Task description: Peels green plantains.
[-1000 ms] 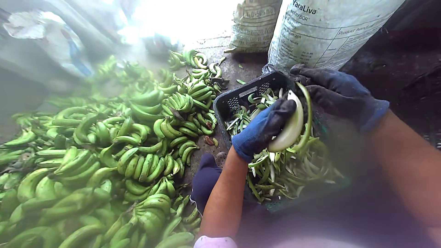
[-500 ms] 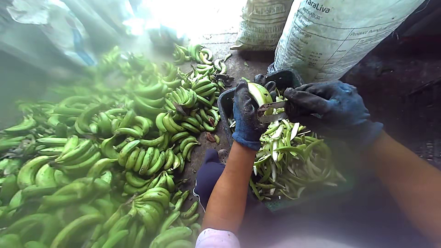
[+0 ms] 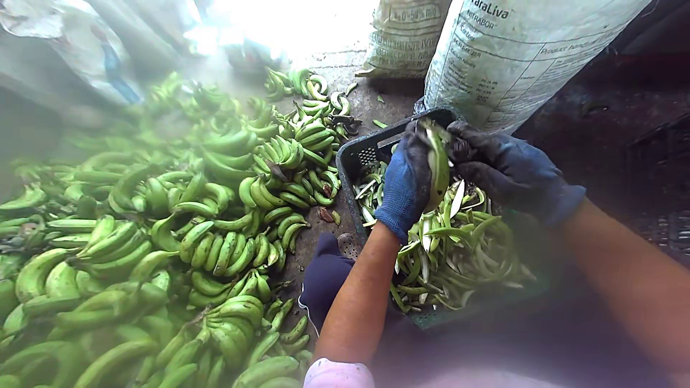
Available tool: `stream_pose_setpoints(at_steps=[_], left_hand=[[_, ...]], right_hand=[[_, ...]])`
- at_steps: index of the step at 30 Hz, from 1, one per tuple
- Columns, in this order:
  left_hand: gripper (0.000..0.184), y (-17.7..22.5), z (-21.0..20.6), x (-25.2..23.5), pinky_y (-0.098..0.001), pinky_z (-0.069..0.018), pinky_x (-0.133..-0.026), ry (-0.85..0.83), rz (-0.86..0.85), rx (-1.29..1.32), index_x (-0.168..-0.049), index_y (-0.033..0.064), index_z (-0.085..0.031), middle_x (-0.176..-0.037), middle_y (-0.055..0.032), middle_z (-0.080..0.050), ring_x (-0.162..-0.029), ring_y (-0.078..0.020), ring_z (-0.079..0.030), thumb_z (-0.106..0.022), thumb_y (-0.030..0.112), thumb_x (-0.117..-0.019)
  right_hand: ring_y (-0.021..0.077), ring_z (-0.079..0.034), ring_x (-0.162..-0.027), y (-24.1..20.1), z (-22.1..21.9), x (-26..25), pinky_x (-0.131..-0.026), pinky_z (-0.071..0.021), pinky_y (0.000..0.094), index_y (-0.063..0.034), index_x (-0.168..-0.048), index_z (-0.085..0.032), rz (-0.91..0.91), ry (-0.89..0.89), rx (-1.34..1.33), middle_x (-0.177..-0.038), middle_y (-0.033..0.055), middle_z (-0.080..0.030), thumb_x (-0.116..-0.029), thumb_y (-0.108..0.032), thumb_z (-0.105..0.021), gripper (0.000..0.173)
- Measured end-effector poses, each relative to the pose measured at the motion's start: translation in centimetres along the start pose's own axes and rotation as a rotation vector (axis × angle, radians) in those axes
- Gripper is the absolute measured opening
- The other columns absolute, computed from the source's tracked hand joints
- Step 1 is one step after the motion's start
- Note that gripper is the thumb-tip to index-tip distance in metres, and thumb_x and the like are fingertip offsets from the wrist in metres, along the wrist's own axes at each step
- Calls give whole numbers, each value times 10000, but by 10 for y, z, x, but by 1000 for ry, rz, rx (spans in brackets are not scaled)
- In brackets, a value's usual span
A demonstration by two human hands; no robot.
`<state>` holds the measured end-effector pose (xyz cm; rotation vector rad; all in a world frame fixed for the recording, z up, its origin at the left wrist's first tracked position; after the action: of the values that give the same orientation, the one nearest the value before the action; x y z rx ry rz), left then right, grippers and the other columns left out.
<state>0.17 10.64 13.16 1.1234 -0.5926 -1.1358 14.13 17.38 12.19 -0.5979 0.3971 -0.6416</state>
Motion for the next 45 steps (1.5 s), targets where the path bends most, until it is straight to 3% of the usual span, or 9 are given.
stream_pose_setpoints(at_steps=[4, 7, 16, 24, 32, 35, 40, 43, 45], left_hand=[[552, -18, -29, 4, -486, -519, -962, -227, 151, 72, -1428, 117, -563, -1279, -114, -659, -1142, -216, -639, -257, 435, -1095], [553, -47, -29, -1, -420, -597, -646, -196, 344, 406, -1383, 142, -547, -973, -104, -685, -760, -214, -674, -418, 554, -1039], [519, -37, -11, -3, -266, -586, -620, -186, 377, 1149, -955, 126, -600, -801, -29, -688, -703, -107, -674, -164, 366, -1102], [441, -1, -6, 9, -257, -517, -918, -141, 39, 437, -1392, 29, -517, -1168, -56, -620, -1024, -52, -601, -265, 251, -1106], [378, -21, 15, 0, -267, -590, -812, 16, 70, 647, -1312, 37, -533, -1045, -28, -700, -906, -71, -682, -290, 227, -1094], [402, -8, -2, 7, -269, -515, -966, -95, -6, 553, -1365, -24, -545, -1219, -85, -634, -1071, -66, -608, -310, 162, -1096], [483, -24, 14, 3, -425, -535, -949, 27, 102, 180, -1460, 122, -509, -1244, -109, -660, -1088, -173, -647, -314, 372, -1096], [532, -31, 16, 9, -534, -554, -742, 49, 118, 50, -1591, 252, -303, -1211, -176, -650, -913, -310, -666, -359, 424, -1091], [538, -34, -5, 13, -527, -568, -810, -43, 105, 86, -1595, 280, -290, -1351, -122, -607, -1019, -285, -662, -417, 410, -1088]], right_hand=[[137, -626, -614, 48, -10, 0, -570, -555, 375, -230, -1361, -616, -312, -21, -279, -833, 32, -680, -1065, -477, -456, 417], [118, -691, -798, 25, 1, 1, -715, -597, 408, -282, -1466, -545, -141, 4, -183, -1037, 0, -724, -1027, -547, -472, 518], [397, -681, -995, -47, 10, 30, -781, -541, 582, -276, -1398, -614, 513, 135, 313, -1168, 183, -694, -908, -392, -692, 509], [227, -654, -1175, 32, 13, 7, -992, -518, 540, -246, -1484, -529, -82, 12, 16, -1364, 65, -640, -1065, -419, -428, 465], [316, -679, -932, -21, 2, 25, -747, -563, 533, -216, -1425, -610, 335, -62, 111, -1107, 143, -687, -886, -464, -658, 595], [379, -643, -1113, -6, 4, 11, -917, -514, 602, -167, -1405, -611, 224, -39, 103, -1249, 189, -652, -963, -407, -637, 503], [32, -642, -851, 45, 30, 0, -764, -575, 247, -197, -1350, -574, -261, 146, -497, -1025, -31, -657, -1040, -290, -565, 324], [55, -609, -708, 34, 18, 5, -622, -553, 233, -175, -1372, -570, -239, 216, -795, -929, -16, -659, -993, -158, -629, 384], [110, -688, -871, 8, 0, 9, -781, -610, 327, -85, -1338, -620, -53, 160, -509, -1055, 36, -718, -928, -133, -717, 425]])
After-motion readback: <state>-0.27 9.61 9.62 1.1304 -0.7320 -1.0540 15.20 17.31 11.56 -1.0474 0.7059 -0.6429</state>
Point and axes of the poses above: each hand's wrist, its own x-axis away from the middle knuckle, its own z-axis out of the back of the hand, y = z × x, the point moved 10 cm from there along -x, towards the middle knuckle
